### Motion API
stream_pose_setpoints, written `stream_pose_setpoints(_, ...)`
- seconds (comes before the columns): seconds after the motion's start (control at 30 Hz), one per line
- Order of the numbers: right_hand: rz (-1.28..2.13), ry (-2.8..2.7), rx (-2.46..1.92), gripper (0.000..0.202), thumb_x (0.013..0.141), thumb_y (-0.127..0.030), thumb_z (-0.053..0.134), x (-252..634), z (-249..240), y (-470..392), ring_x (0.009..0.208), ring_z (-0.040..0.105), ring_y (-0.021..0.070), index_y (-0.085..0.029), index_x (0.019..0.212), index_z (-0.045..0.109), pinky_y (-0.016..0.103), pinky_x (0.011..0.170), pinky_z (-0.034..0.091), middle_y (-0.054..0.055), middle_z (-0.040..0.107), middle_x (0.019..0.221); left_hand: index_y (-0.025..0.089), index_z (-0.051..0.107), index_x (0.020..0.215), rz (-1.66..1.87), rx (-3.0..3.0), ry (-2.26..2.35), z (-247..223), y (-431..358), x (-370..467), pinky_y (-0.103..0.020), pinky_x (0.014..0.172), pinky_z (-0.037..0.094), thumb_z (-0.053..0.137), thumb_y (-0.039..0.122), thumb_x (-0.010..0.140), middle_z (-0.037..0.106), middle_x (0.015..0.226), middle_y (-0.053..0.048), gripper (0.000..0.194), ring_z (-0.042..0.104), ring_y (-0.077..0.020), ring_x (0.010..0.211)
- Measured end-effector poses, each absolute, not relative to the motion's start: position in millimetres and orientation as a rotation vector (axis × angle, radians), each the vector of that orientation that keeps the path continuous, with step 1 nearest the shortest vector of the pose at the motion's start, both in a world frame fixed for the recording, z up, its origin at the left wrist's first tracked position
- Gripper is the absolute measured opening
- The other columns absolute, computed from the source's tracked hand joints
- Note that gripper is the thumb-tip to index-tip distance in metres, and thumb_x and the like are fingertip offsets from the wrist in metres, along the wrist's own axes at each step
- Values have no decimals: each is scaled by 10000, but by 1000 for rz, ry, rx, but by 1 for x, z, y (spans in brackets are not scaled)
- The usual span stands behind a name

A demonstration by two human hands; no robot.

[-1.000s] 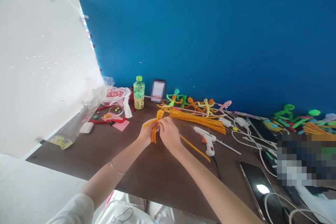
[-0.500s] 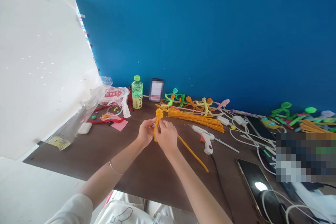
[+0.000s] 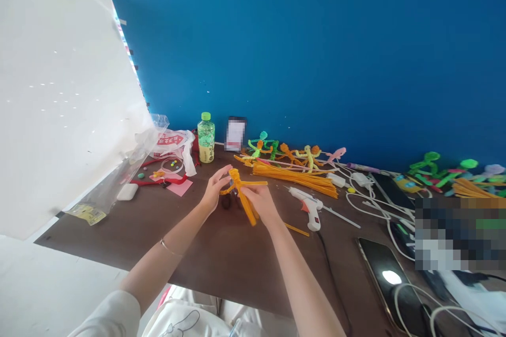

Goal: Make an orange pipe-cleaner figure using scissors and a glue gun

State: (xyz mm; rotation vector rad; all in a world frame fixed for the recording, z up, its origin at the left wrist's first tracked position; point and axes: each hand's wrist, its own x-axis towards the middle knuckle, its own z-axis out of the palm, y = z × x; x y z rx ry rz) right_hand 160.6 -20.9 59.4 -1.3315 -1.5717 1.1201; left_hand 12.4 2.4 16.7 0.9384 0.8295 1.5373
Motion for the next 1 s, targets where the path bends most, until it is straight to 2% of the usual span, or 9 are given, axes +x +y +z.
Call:
stream_pose_setpoints(0.07,1191,-1578,-1374,302,707,-410,548,167,60,-20,584,551,163,-147,592,640,274,581,399,23,618,592,161,677,908,1357,1010,782,21,2,6,-291,777,421,679,322,646,655,939,-85,307,583,-187,877)
stream_pose_setpoints(0.17,1272,-1599,-1369,272,712,-386,552,175,58,-18,648,570,170,-153,609,646,277,631,404,23,640,644,123,684,813,1182,1090,724,23,0,4,-283,708,440,708,342,614,667,790,-84,296,603,-161,724)
stream_pose_setpoints(0.27,1384,-1555,-1322,228,705,-371,571,179,53,-17,730,591,182,-167,696,671,279,675,418,27,667,726,123,675,822,1146,1100,699,18,-1,7,-280,694,451,731,323,583,670,777,-79,316,606,-150,692)
stream_pose_setpoints(0.37,1350,-1576,-1374,271,705,-401,574,179,52,-18,780,601,206,-170,784,692,294,689,434,40,683,787,119,666,824,1203,1078,747,11,0,14,-279,697,458,744,305,560,674,817,-89,332,613,-155,715)
stream_pose_setpoints(0.57,743,-1819,-1531,286,770,-387,502,171,50,-22,761,603,233,-181,785,700,314,676,442,48,680,787,125,644,749,1361,1008,897,3,4,24,-241,630,462,751,287,528,673,742,-64,294,613,-142,662)
stream_pose_setpoints(0.67,307,-1947,-1556,283,826,-266,410,165,44,-25,750,573,210,-169,835,676,313,696,429,69,644,793,131,627,736,1401,1002,908,3,4,25,-246,633,468,741,265,538,669,724,-54,265,612,-137,646)
stream_pose_setpoints(0.8,-177,-2218,-1581,283,818,-108,369,158,45,-32,786,521,222,-133,915,633,321,713,386,102,599,807,137,614,757,1456,1049,914,3,2,26,-257,660,472,715,214,565,670,771,-61,230,619,-154,705)
stream_pose_setpoints(0.9,-425,-2419,-1545,277,799,-51,372,157,53,-35,775,496,240,-113,914,616,336,684,348,125,581,802,142,618,776,1489,1105,946,3,2,27,-250,673,465,700,168,569,667,772,-54,224,614,-148,715)
stream_pose_setpoints(1.0,-523,-2574,-1399,273,815,-41,352,159,64,-35,758,486,236,-121,832,613,332,661,319,120,572,767,144,629,790,1489,1153,977,2,3,27,-236,657,454,698,150,560,661,741,-40,240,602,-133,681)
